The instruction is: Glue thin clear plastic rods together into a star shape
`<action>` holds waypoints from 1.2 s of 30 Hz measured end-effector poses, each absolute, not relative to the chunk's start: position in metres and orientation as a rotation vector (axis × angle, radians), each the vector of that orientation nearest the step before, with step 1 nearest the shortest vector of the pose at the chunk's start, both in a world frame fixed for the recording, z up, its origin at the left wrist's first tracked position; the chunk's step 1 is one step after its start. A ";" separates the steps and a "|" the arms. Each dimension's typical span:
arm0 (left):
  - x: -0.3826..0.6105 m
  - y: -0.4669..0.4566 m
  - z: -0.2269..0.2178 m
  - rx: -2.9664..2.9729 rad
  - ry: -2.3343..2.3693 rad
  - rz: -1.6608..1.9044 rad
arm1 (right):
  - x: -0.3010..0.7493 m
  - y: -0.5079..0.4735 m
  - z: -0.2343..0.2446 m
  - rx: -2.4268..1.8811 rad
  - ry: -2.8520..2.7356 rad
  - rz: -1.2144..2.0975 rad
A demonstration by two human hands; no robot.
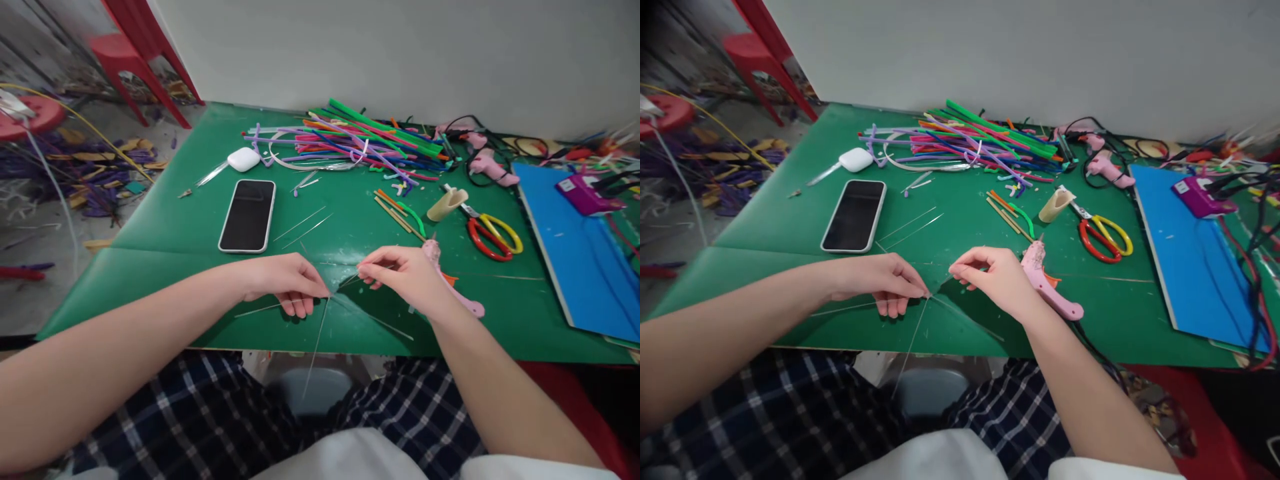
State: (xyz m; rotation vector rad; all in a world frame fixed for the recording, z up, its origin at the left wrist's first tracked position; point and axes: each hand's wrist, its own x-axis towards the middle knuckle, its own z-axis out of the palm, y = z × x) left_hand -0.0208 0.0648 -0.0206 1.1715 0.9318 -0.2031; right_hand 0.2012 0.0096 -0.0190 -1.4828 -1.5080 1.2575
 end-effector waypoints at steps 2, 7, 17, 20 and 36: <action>-0.027 0.066 -0.019 1.105 0.948 -0.175 | 0.201 0.008 -0.023 -1.478 -1.463 1.233; -0.052 0.050 -0.020 1.046 1.056 0.027 | 0.200 0.005 -0.027 -1.484 -1.387 1.194; -0.078 -0.009 -0.032 0.679 1.113 0.566 | 0.201 0.002 -0.031 -1.467 -1.365 1.208; -0.066 -0.016 -0.034 0.809 1.233 0.534 | 0.200 0.001 -0.033 -1.468 -1.360 1.203; -0.005 0.001 -0.046 1.466 1.308 0.611 | 0.201 -0.005 -0.037 -1.470 -1.318 1.181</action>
